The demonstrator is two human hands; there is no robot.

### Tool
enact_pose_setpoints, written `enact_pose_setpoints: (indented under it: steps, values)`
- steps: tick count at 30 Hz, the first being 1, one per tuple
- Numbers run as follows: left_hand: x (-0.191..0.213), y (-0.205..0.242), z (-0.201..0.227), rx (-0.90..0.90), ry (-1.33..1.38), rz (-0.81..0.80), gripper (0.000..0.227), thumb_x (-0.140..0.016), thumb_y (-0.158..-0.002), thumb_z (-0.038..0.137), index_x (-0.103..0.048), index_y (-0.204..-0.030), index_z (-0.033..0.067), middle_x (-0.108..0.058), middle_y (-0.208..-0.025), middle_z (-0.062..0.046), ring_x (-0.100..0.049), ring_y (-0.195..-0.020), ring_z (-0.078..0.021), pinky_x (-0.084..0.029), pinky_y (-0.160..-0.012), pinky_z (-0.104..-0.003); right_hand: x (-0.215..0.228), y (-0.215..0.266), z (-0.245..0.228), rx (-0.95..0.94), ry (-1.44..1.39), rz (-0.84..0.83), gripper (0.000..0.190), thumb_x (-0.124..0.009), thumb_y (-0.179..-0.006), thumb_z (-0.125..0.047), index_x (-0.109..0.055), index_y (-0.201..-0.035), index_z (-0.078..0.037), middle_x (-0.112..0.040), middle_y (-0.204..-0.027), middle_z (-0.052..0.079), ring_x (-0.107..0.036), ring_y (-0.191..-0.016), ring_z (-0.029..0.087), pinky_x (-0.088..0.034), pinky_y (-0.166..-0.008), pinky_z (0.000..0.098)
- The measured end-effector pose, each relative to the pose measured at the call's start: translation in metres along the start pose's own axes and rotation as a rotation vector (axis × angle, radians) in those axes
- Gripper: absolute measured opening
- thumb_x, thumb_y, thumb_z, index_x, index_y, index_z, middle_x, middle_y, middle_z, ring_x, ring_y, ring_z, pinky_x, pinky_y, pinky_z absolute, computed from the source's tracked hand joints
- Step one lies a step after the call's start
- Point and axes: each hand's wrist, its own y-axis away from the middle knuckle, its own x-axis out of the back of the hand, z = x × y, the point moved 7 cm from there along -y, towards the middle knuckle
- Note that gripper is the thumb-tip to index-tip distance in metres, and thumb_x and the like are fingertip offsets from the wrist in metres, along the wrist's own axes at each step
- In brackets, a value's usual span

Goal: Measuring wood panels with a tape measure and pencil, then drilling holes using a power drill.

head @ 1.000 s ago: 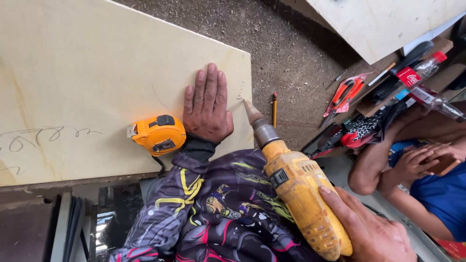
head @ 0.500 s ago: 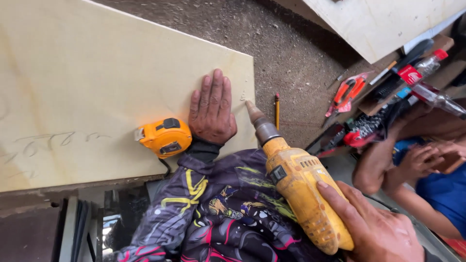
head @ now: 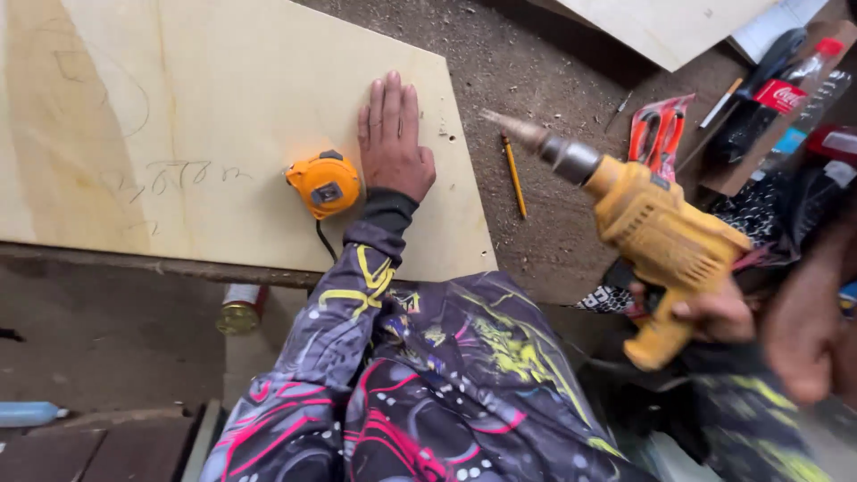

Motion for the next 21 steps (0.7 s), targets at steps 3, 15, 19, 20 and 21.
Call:
enact_pose_setpoints:
  steps: [3,15,19,20,21]
  values:
    - [0.022,0.005,0.001,0.106,-0.132,-0.331,0.095,-0.065,-0.076,0.028,-0.032,-0.164,0.0134,-0.005,-0.166,-0.03,0.002,-0.152,-0.0485,-0.009,-0.12,-0.072,0.048,-0.046,0.079,0.073,-0.338,-0.247,0.092,-0.077,-0.074,-0.004,-0.036,-0.155,0.006,-0.054,-0.144,0.033,-0.07,-0.106,0.038,-0.06,-0.091,0.0476]
    - [0.019,0.053,-0.017,0.047,-0.016,0.035,0.108,-0.082,-0.051,0.03,-0.046,-0.148,0.0004,-0.056,-0.132,-0.026,-0.05,-0.13,-0.0452,-0.033,-0.116,-0.051,0.072,-0.118,0.227,0.098,-0.66,-0.077,0.076,-0.054,-0.066,-0.005,-0.056,-0.141,0.0,-0.07,-0.122,0.027,-0.072,-0.099,0.045,-0.052,-0.1,0.058]
    - [-0.072,0.047,0.078,-0.009,0.148,-0.127,0.11,-0.084,-0.055,0.025,-0.037,-0.154,0.013,-0.043,-0.139,-0.015,-0.039,-0.141,-0.0397,-0.052,-0.108,-0.048,0.071,-0.117,0.22,0.14,-0.621,0.017,0.076,-0.057,-0.066,-0.006,-0.058,-0.142,-0.004,-0.071,-0.122,0.025,-0.073,-0.099,0.044,-0.054,-0.098,0.0561]
    - [-0.076,0.046,0.107,-0.087,0.105,-0.056,0.11,-0.083,-0.054,0.021,-0.036,-0.153,0.0119,-0.045,-0.132,-0.015,-0.043,-0.135,-0.0456,-0.056,-0.101,-0.049,0.072,-0.118,0.218,0.139,-0.61,0.08,0.074,-0.058,-0.069,-0.009,-0.059,-0.142,-0.009,-0.072,-0.123,0.023,-0.073,-0.1,0.042,-0.056,-0.097,0.0539]
    - [-0.079,0.049,0.135,-0.162,0.06,0.011,0.111,-0.082,-0.053,0.017,-0.035,-0.153,0.0108,-0.047,-0.124,-0.016,-0.046,-0.129,-0.0515,-0.061,-0.095,-0.051,0.072,-0.117,0.218,0.132,-0.6,0.143,0.071,-0.06,-0.072,-0.011,-0.06,-0.143,-0.014,-0.072,-0.125,0.02,-0.074,-0.1,0.04,-0.058,-0.096,0.0518]
